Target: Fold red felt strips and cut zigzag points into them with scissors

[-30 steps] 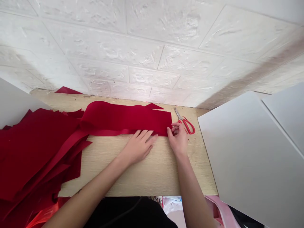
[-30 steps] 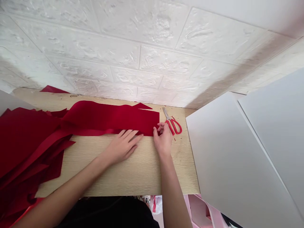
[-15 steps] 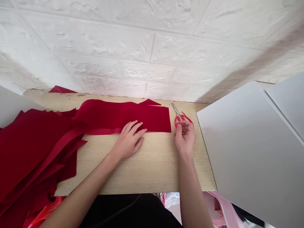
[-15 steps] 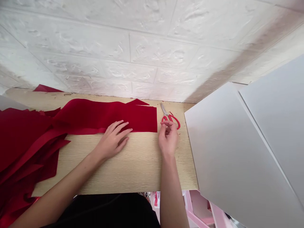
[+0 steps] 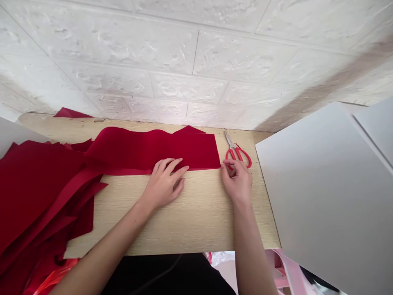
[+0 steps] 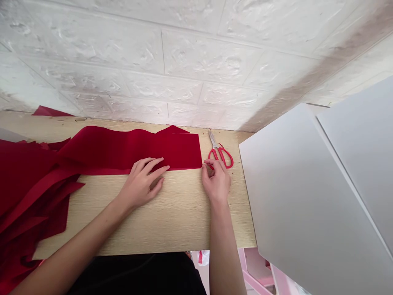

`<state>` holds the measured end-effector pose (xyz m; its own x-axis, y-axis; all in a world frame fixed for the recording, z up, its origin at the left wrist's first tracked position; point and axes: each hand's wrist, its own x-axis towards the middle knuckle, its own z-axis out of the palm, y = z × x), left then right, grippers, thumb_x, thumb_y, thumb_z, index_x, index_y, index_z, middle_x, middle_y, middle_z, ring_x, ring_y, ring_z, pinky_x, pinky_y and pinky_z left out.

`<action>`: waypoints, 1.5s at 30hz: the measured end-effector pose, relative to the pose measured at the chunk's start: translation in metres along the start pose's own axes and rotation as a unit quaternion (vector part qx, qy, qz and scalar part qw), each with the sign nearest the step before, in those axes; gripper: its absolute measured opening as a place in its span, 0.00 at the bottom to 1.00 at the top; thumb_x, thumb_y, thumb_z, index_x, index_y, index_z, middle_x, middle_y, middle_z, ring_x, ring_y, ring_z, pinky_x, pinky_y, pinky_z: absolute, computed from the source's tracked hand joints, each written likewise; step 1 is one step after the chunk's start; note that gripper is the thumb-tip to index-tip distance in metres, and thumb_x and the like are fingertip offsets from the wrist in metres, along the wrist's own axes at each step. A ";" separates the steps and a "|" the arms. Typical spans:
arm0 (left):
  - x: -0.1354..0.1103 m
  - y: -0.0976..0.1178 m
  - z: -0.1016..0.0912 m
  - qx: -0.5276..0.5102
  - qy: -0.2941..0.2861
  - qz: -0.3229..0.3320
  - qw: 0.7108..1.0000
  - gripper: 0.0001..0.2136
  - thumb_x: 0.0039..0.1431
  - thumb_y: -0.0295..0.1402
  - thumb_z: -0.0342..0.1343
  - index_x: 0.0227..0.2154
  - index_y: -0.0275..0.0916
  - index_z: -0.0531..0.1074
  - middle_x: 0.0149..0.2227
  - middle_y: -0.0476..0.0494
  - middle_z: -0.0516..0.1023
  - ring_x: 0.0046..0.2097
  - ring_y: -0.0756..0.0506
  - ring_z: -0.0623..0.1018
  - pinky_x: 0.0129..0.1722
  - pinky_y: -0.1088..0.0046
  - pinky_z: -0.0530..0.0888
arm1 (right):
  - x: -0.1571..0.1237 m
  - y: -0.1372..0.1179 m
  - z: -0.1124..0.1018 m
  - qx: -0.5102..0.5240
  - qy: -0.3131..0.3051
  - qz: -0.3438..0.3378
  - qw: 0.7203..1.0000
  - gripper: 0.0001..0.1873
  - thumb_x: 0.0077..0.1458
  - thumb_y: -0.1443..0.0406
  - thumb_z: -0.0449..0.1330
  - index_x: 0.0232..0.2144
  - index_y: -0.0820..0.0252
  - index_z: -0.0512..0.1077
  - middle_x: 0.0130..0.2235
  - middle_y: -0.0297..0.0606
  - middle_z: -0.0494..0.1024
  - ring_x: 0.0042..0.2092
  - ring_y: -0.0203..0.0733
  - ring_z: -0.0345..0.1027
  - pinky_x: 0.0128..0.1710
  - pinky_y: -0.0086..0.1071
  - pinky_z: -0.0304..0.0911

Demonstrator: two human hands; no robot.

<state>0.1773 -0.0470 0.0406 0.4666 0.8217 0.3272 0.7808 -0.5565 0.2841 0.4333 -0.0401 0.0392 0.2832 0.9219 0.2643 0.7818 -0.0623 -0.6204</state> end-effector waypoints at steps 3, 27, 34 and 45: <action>-0.001 0.000 0.001 0.006 0.006 0.000 1.000 0.16 0.66 0.31 0.52 0.53 0.40 0.77 0.59 0.37 0.75 0.57 0.35 0.70 0.53 0.52 0.72 | 0.000 -0.003 0.000 -0.016 -0.002 -0.005 1.000 0.10 0.56 0.59 0.58 0.35 0.57 0.76 0.37 0.42 0.80 0.26 0.39 0.67 0.31 0.37 0.63; -0.001 0.001 -0.003 0.012 0.036 0.001 0.999 0.13 0.65 0.28 0.51 0.47 0.36 0.78 0.50 0.37 0.79 0.51 0.38 0.73 0.47 0.59 0.71 | 0.018 -0.041 0.023 -0.066 -0.006 -0.091 0.994 0.13 0.65 0.61 0.52 0.40 0.57 0.76 0.42 0.44 0.80 0.43 0.47 0.72 0.42 0.39 0.67; 0.001 0.002 -0.003 0.002 0.036 -0.006 0.999 0.13 0.64 0.27 0.52 0.48 0.37 0.77 0.51 0.38 0.79 0.51 0.38 0.72 0.48 0.59 0.71 | 0.025 -0.032 0.032 -0.107 -0.036 -0.087 0.990 0.11 0.64 0.62 0.55 0.41 0.56 0.77 0.44 0.43 0.81 0.48 0.50 0.70 0.44 0.39 0.65; 0.003 0.001 -0.003 -0.008 0.018 -0.016 1.000 0.13 0.65 0.28 0.50 0.47 0.37 0.77 0.51 0.39 0.78 0.51 0.38 0.72 0.48 0.58 0.71 | 0.026 -0.025 0.039 -0.113 0.037 -0.148 0.982 0.13 0.65 0.62 0.55 0.44 0.61 0.77 0.43 0.47 0.80 0.47 0.52 0.67 0.50 0.44 0.65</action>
<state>0.1780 -0.0458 0.0447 0.4252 0.8349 0.3495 0.7882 -0.5314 0.3104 0.3999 0.0005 0.0328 0.0586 0.8823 0.4670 0.9368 0.1130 -0.3310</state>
